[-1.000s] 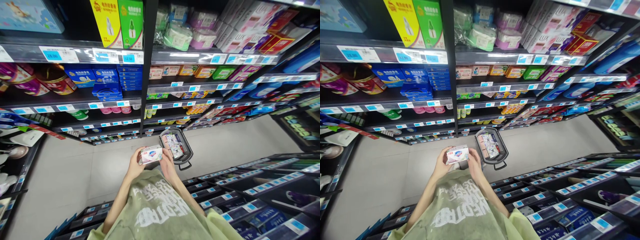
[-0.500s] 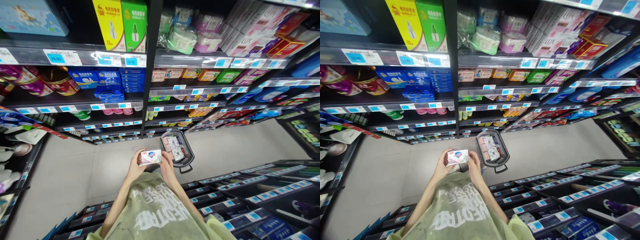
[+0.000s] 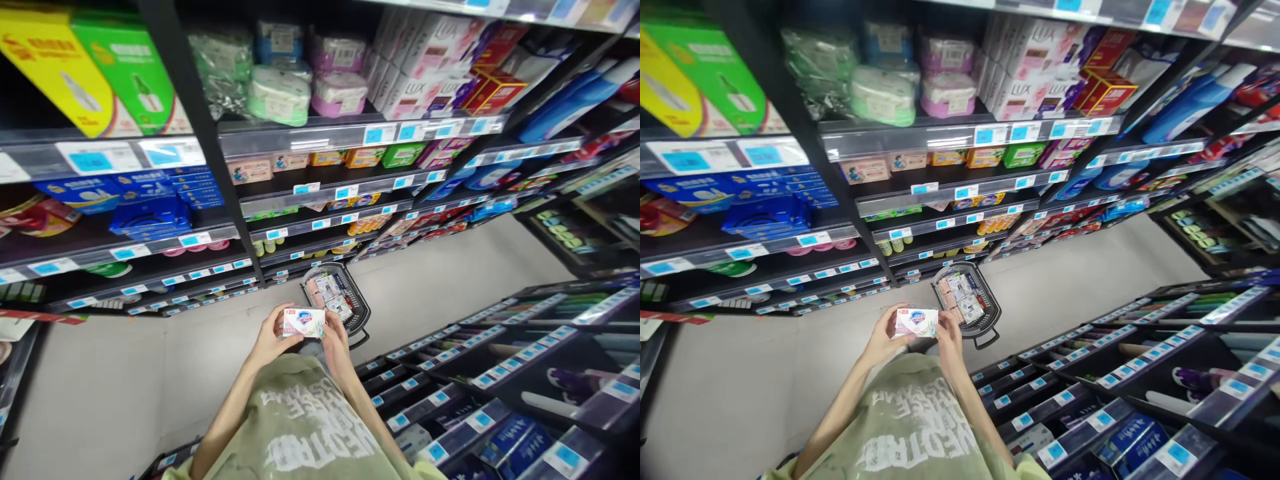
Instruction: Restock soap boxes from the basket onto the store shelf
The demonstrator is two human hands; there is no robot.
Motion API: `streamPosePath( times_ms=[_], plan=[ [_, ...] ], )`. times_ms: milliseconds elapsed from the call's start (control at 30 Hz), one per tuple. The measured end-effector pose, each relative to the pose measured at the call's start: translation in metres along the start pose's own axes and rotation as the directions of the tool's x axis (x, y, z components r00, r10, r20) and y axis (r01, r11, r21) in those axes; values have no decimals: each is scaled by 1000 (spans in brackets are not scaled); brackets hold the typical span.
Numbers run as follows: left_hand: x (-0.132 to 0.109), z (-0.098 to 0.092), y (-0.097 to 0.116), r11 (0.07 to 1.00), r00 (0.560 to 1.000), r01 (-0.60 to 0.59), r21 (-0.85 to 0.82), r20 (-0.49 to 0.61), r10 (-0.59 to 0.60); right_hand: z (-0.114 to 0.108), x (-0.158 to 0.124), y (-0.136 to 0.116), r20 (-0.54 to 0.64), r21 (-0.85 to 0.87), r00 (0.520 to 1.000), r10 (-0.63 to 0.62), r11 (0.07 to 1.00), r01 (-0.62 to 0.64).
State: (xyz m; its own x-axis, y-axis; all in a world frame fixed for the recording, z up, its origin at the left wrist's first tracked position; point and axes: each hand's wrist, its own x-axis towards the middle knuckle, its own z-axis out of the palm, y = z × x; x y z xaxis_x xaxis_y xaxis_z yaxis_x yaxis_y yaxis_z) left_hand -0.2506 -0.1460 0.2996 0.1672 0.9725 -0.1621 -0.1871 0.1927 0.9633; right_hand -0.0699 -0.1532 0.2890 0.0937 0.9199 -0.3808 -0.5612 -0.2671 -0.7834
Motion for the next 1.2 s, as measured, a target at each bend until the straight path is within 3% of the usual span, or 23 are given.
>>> streamPosePath(
  times_ms=[200,400,567,667,767,867,1067,1200],
  plan=[
    [72,57,12,998,995,33,54,93,-38,-40,47,-52,-26,14,999,-22,1000,23],
    [140,128,17,994,984,20,110,173,-39,-91,91,-110,-101,23,995,-24,999,27],
    [177,187,8,988,988,1,152,153,-25,-148,127,-151,-96,-96,994,-54,994,45],
    [188,212,2,987,993,12,157,111,-30,-179,146,-177,-18,-237,1000,-24,971,19],
    [194,223,1,993,994,50,102,96,-60,-194,162,-206,145,-379,989,39,925,19],
    [201,224,7,996,992,79,50,100,-83,-190,179,-233,238,-472,969,69,880,53],
    [224,213,19,1000,991,10,-17,136,-7,-156,212,-271,392,-613,917,72,764,202],
    [242,194,29,998,985,-40,-55,163,49,-119,231,-297,494,-716,864,103,611,337]
  ],
)
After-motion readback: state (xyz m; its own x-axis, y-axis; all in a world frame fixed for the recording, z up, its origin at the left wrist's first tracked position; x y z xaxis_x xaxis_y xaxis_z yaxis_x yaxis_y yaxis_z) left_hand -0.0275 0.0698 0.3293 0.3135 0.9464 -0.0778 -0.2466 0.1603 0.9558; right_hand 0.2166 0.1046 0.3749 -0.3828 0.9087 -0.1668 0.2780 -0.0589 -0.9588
